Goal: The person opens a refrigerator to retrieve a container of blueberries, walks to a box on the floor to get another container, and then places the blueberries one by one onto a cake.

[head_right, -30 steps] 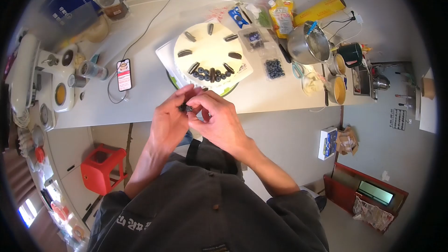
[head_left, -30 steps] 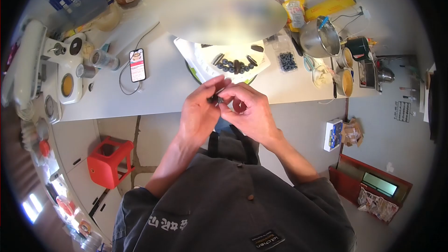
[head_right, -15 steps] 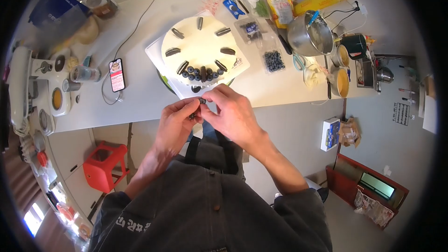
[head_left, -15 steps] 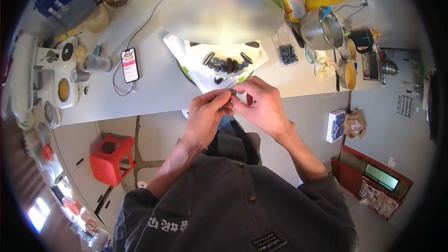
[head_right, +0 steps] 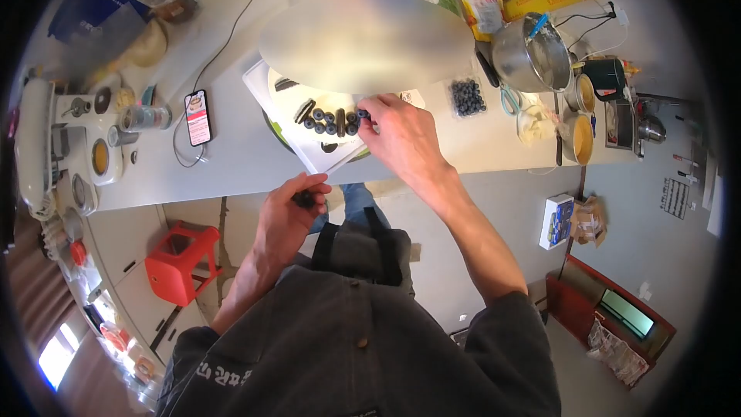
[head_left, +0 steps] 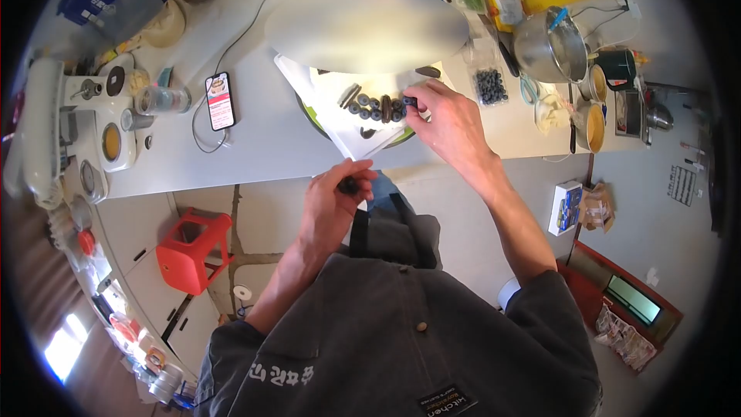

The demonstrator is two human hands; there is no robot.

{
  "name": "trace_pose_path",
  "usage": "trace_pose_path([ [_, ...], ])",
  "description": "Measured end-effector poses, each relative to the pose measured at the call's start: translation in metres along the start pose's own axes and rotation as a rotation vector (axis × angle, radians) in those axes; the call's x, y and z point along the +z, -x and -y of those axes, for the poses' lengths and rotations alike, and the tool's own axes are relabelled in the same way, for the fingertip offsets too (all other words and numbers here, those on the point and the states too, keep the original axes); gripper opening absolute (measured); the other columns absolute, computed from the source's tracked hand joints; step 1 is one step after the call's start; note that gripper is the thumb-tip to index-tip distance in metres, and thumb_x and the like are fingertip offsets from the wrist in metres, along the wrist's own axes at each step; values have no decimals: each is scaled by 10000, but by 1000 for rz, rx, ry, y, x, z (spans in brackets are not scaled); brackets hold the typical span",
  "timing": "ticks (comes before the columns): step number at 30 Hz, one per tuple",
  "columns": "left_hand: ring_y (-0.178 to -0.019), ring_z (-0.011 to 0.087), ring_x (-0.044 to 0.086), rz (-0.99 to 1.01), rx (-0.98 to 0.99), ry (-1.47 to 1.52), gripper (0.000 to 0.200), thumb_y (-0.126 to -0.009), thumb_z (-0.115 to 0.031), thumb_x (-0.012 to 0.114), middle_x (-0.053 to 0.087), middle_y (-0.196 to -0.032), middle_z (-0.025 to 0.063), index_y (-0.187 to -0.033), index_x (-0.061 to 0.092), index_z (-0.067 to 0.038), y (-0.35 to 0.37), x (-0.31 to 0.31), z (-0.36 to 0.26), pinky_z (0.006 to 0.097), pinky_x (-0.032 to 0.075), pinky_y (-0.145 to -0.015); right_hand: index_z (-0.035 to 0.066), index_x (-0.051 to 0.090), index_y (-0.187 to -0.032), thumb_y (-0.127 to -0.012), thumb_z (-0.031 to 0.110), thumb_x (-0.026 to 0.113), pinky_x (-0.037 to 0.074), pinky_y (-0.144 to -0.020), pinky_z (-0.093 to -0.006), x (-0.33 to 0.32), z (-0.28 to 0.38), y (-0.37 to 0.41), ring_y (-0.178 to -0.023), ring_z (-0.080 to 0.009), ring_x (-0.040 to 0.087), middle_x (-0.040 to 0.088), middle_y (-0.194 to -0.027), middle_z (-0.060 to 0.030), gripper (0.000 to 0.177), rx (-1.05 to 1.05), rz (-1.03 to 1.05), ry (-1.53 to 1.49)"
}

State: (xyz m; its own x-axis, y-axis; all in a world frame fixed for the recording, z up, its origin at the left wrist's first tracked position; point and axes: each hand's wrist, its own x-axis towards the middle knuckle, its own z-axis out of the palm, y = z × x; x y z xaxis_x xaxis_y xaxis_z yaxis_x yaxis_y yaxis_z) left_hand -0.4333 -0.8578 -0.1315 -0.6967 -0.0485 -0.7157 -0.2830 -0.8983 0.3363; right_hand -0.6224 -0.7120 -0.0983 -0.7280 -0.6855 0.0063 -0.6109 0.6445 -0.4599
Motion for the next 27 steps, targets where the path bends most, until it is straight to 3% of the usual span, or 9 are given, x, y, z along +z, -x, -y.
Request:
trace_pose_path([
  [11,-885,206,596,13,-14,45,395,-1045,-225,544,672,-1014,178,-1177,645,133,2,-13,-2,356,517,-818,83,752,-936,-842,87,689,576,-659,-379,3,-6,-1,-706,-277,698,703,-898,-57,114,-16,-67,-33],
  [14,-972,244,619,16,-33,130,456,-1067,-273,496,669,-1074,201,-1211,623,141,8,-9,-5,377,523,-900,82,751,-933,-843,85,688,570,-655,-375,6,-4,1,-700,-276,693,701,-896,-57,110,-31,-98,-21],
  [17,-1148,304,602,91,-20,220,539,-1089,-321,433,627,-1213,244,-1300,550,161,15,-1,-17,423,481,-1064,85,749,-935,-847,85,694,566,-655,-374,-3,7,5,-698,-277,689,698,-890,-56,104,-41,-125,-18],
  [20,-1291,351,535,167,25,309,594,-1098,-343,399,553,-1352,279,-1380,464,176,20,11,-29,470,386,-1186,88,750,-966,-860,84,712,552,-634,-362,-16,28,15,-671,-254,673,691,-872,-55,112,-45,-130,-50],
  [24,-1348,343,506,312,64,370,607,-1095,-366,408,548,-1381,250,-1396,466,158,23,27,-46,473,349,-1215,81,748,-1035,-871,73,751,520,-587,-333,-33,74,34,-620,-203,626,684,-872,-60,165,50,-3,-228],
  [27,-1347,317,498,380,84,366,597,-1097,-361,406,546,-1390,229,-1404,469,148,26,32,-52,446,353,-1202,69,742,-1088,-863,62,777,497,-564,-320,-32,98,43,-601,-183,591,683,-894,-71,228,-28,-19,-431],
])
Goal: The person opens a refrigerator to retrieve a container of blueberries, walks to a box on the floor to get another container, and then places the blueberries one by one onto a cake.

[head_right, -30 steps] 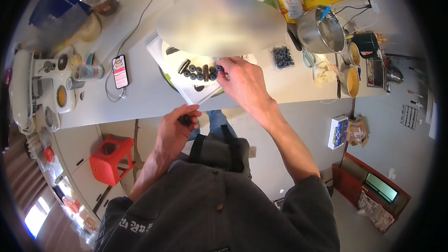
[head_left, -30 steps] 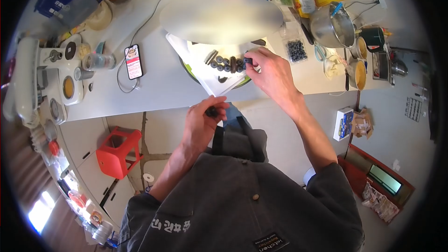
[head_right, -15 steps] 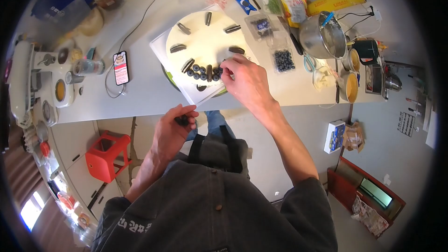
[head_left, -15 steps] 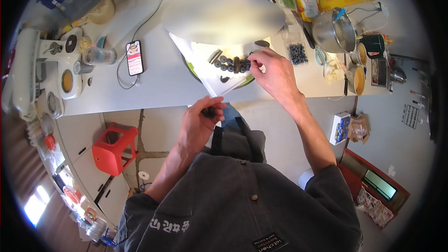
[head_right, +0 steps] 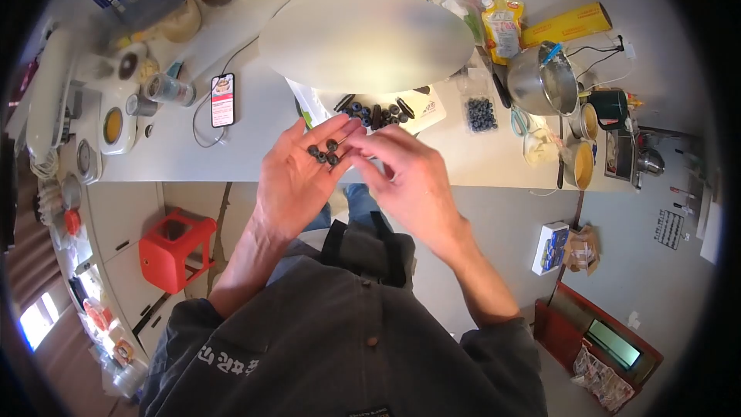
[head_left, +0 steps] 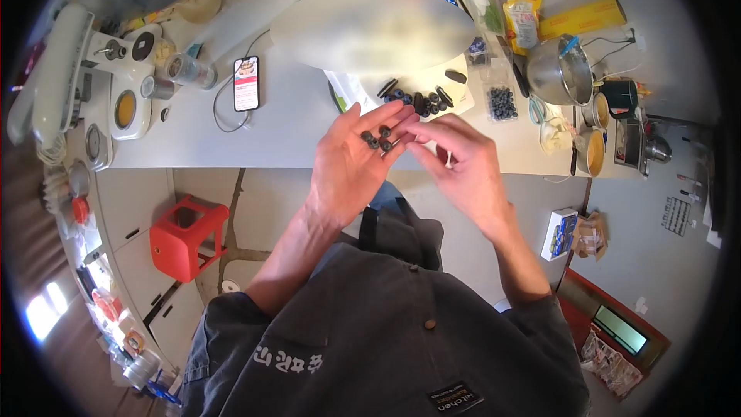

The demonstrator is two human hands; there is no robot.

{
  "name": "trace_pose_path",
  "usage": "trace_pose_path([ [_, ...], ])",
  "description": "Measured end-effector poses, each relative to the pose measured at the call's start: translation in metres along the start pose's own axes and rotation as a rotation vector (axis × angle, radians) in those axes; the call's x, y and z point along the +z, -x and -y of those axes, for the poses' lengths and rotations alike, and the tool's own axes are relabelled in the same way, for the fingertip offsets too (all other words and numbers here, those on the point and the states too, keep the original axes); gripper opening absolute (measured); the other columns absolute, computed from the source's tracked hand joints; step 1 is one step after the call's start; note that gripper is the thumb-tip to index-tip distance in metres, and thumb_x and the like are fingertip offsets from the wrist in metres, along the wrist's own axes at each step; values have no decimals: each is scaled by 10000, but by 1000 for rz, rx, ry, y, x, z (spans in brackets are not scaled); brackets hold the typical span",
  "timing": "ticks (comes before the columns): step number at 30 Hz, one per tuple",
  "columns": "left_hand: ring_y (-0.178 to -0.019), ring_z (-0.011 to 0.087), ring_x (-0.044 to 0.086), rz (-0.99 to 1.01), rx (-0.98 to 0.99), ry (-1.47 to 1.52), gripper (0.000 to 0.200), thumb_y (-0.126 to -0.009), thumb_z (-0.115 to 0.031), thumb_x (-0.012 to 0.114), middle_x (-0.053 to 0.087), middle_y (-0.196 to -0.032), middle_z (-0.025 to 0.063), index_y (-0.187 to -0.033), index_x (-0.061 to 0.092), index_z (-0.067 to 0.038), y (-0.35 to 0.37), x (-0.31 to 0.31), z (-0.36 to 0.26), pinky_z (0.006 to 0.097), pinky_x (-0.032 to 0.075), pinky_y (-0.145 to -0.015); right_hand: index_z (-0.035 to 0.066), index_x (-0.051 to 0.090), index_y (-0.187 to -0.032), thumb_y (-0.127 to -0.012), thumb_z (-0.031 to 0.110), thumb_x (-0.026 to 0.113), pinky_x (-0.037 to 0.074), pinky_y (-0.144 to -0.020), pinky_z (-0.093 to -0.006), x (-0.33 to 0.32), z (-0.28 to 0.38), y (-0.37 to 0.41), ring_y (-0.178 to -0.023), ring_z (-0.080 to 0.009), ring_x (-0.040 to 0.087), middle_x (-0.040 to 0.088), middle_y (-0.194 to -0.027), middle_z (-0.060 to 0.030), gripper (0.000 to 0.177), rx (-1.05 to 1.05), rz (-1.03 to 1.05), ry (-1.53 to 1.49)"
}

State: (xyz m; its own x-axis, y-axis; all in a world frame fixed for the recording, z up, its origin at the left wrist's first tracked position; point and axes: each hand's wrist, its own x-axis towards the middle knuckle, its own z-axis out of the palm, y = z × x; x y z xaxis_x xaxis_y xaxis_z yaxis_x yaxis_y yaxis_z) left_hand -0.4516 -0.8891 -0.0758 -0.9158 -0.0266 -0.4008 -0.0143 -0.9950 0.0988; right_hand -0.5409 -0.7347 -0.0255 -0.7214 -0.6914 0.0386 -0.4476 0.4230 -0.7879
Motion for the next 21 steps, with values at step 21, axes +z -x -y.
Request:
trace_pose_path([
  [21,-1349,271,488,65,-50,-64,615,-1101,-417,385,540,-1455,167,-1470,454,69,21,10,0,417,356,-1163,90,747,-1026,-813,104,779,573,-685,-351,23,34,13,-782,-229,704,661,-1022,-44,216,-106,-31,209],
])
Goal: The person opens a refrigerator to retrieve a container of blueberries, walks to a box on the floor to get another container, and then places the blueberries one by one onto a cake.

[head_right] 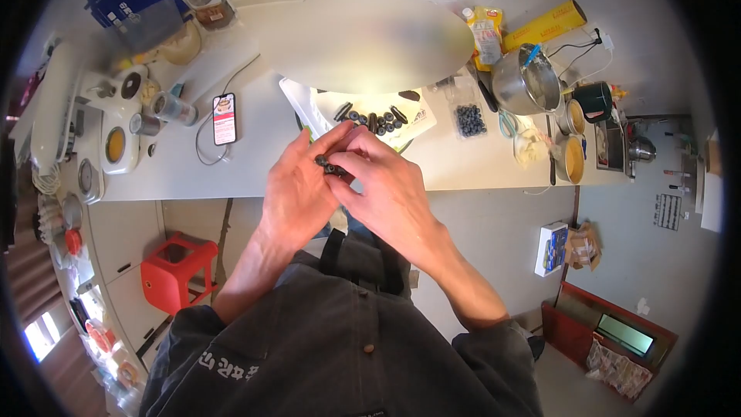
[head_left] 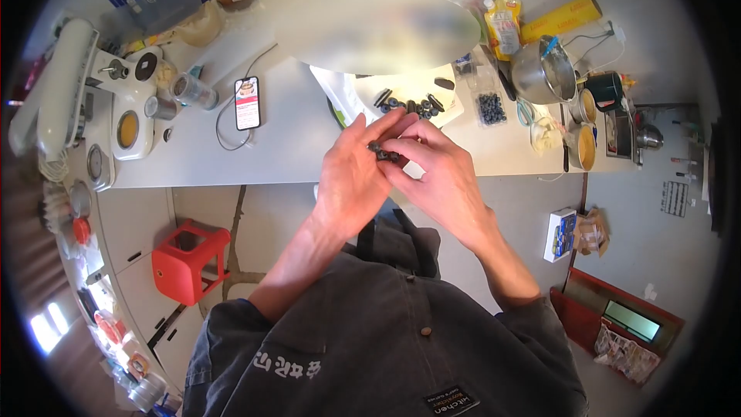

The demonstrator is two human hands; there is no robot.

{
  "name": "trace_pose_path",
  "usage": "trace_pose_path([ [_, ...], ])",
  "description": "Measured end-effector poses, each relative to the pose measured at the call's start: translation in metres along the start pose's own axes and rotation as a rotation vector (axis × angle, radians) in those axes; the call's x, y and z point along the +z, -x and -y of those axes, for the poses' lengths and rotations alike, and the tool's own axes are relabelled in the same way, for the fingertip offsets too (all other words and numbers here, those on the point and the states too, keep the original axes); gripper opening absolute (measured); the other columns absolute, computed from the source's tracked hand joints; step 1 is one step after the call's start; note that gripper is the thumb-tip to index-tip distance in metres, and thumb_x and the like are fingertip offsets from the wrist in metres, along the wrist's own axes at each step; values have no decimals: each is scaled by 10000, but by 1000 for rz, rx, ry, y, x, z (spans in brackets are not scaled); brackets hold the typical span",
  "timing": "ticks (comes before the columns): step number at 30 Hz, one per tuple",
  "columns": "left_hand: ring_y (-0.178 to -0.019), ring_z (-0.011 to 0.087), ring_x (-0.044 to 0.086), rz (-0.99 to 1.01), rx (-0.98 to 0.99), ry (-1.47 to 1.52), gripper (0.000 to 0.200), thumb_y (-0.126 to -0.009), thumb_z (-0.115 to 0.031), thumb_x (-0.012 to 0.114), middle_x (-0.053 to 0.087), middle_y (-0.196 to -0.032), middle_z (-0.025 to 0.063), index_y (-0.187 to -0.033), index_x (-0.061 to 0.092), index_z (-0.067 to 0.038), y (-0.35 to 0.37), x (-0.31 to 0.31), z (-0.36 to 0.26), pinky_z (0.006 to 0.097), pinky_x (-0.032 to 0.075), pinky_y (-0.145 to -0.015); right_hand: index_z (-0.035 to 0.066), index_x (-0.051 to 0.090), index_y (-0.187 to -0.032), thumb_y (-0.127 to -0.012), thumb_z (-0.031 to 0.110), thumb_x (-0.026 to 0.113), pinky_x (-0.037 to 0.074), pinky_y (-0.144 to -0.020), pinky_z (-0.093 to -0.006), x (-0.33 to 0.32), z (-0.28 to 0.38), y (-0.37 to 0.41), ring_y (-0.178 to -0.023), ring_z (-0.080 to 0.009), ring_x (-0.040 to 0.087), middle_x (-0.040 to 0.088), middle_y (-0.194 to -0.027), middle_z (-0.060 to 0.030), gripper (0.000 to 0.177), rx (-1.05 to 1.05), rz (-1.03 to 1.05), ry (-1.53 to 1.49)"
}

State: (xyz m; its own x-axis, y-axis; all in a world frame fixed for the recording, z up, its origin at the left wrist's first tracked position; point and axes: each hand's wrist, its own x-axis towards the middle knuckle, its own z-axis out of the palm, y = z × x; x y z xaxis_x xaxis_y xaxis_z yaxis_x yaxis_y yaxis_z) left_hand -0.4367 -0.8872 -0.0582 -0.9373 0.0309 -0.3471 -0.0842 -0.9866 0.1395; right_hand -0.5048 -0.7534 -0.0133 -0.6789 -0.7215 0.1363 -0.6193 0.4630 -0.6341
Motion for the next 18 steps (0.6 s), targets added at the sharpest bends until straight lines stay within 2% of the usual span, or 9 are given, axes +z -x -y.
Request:
trace_pose_path([
  [2,-1344,269,490,-16,5,-16,610,-1097,-409,403,540,-1453,167,-1471,451,69,2,0,1,414,355,-1164,93,739,-999,-812,116,769,573,-680,-357,5,-3,1,-775,-240,698,663,-995,-43,191,-23,8,38],
  [5,-1308,247,499,-10,-10,-18,602,-1078,-399,459,559,-1419,145,-1459,465,67,4,-5,2,390,362,-1148,62,742,-1002,-795,54,799,584,-703,-338,7,0,5,-819,-213,730,696,-956,-70,215,41,69,13],
  [6,-1291,237,504,-5,-17,-12,599,-1070,-396,483,568,-1403,134,-1452,473,65,5,-9,3,378,366,-1139,64,739,-1001,-819,47,787,561,-651,-316,10,-5,8,-730,-175,688,688,-917,-51,189,6,47,-7],
  [9,-1256,231,512,-93,-2,3,550,-1052,-355,525,585,-1350,140,-1398,516,72,8,-26,10,364,371,-1124,62,735,-1003,-848,43,774,516,-602,-283,5,-4,14,-660,-125,604,674,-895,-28,161,123,28,-203],
  [10,-1154,225,555,-231,36,-13,477,-1036,-309,553,614,-1256,152,-1310,574,80,11,-20,12,356,434,-1042,62,740,-1015,-865,42,769,479,-577,-261,2,-12,15,-631,-101,530,658,-839,-13,154,145,29,-216],
  [13,-1013,212,592,-258,-64,-105,407,-1029,-268,552,651,-1148,155,-1232,619,79,14,-79,19,344,484,-935,53,741,-1036,-872,73,770,494,-595,-272,-8,-50,7,-633,-114,566,673,-796,-36,168,239,-38,-142],
  [16,-893,205,603,-421,-81,-173,345,-1020,-225,549,676,-1039,153,-1168,649,71,15,-123,29,339,508,-837,41,736,-1052,-886,116,756,516,-623,-308,-13,-98,-14,-636,-158,614,691,-781,-76,184,260,-72,65],
  [18,-884,209,612,-504,-89,-151,336,-1018,-214,544,683,-1007,149,-1164,655,67,10,-157,38,339,510,-824,36,732,-1053,-887,140,748,530,-645,-335,-12,-113,-26,-655,-199,646,700,-794,-99,196,204,-46,131],
])
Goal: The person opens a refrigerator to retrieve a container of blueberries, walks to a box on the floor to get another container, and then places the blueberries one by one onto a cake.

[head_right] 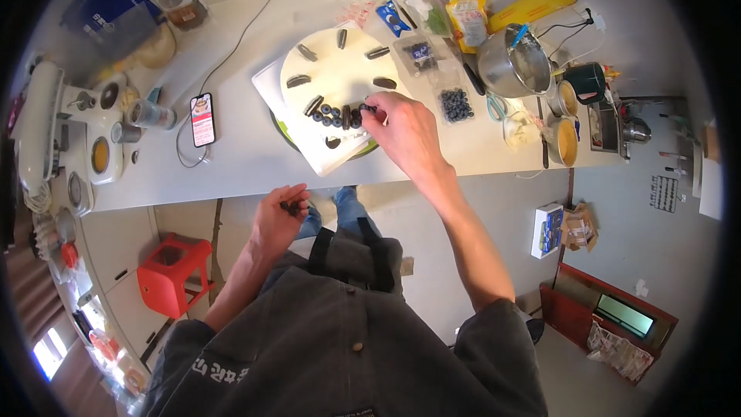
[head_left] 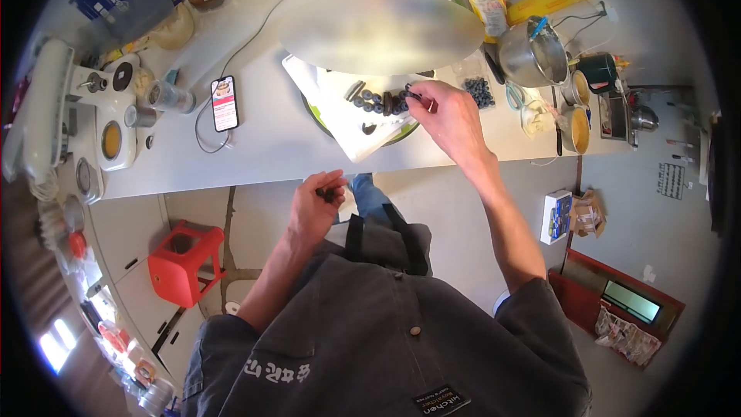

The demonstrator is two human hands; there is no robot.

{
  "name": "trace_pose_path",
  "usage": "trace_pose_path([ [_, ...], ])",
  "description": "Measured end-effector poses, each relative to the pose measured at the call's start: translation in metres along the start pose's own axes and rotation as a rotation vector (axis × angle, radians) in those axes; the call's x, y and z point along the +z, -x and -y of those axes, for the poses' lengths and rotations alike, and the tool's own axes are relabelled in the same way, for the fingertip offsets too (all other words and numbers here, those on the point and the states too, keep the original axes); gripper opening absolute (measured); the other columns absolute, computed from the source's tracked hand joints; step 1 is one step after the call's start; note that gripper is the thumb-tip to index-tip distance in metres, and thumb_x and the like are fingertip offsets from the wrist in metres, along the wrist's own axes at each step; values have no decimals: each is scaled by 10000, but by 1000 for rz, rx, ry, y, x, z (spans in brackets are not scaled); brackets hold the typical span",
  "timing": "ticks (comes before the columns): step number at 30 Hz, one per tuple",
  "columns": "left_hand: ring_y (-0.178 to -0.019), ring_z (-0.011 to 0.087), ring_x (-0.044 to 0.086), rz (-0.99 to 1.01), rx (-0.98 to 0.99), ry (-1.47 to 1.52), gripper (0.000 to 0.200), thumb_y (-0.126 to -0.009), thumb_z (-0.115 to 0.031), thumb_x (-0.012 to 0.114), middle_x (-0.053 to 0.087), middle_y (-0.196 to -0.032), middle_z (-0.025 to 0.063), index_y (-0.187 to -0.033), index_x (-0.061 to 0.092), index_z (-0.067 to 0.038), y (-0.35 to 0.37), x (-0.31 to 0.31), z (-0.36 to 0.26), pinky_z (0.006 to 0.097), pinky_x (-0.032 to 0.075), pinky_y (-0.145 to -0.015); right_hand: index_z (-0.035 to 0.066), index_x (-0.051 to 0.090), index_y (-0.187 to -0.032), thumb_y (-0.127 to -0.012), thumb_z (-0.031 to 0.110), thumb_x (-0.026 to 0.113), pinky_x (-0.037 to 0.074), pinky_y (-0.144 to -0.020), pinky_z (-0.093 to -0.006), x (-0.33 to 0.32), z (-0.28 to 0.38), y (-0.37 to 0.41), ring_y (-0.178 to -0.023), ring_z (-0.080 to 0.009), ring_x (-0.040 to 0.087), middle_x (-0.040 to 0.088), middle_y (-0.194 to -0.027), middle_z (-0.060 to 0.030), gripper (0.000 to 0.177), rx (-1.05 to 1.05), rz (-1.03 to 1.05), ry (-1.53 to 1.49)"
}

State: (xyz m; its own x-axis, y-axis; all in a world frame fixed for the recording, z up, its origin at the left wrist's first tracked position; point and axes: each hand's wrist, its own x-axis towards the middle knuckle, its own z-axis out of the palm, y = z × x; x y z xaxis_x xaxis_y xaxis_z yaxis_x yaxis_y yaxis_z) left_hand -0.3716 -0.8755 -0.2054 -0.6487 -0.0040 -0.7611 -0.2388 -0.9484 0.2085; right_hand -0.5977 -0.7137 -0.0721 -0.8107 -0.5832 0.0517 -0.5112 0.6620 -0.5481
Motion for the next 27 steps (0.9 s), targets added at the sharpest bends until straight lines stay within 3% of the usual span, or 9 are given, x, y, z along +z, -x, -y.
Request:
trace_pose_path([
  [2,-880,213,619,-55,-6,19,335,-1018,-209,537,687,-990,148,-1168,657,66,-18,-13,9,341,514,-811,39,727,-1042,-883,156,734,544,-667,-374,6,-9,-12,-679,-270,669,708,-804,-118,198,-63,1,55],
  [8,-888,219,617,-116,-14,36,377,-1018,-231,535,686,-1004,157,-1214,645,72,-46,-15,26,338,518,-807,63,736,-1014,-879,174,733,557,-684,-389,10,-12,-33,-744,-301,710,732,-845,-118,175,-71,124,152],
  [14,-886,240,611,-105,-9,65,404,-1022,-260,535,675,-994,188,-1228,615,78,-67,-11,35,352,512,-802,62,729,-916,-867,166,697,553,-690,-418,13,-13,-39,-765,-314,703,720,-843,-107,120,-67,192,186],
  [17,-908,259,627,-115,4,97,370,-1018,-274,544,675,-985,187,-1166,617,58,-72,-9,41,364,503,-782,74,733,-910,-857,129,674,556,-697,-420,5,-7,-36,-771,-321,701,717,-845,-108,97,-101,64,99],
  [23,-911,265,628,-102,53,112,350,-1003,-295,573,665,-971,192,-1106,599,39,-74,0,39,370,499,-788,109,757,-929,-848,96,653,561,-702,-416,12,-17,-38,-769,-316,699,721,-887,-86,133,-141,126,102],
  [27,-919,264,628,-94,72,110,362,-997,-306,586,666,-974,190,-1109,603,38,-75,-3,35,368,501,-792,81,769,-995,-870,92,678,561,-711,-393,13,-18,-35,-755,-276,712,727,-909,-101,155,-128,154,134],
])
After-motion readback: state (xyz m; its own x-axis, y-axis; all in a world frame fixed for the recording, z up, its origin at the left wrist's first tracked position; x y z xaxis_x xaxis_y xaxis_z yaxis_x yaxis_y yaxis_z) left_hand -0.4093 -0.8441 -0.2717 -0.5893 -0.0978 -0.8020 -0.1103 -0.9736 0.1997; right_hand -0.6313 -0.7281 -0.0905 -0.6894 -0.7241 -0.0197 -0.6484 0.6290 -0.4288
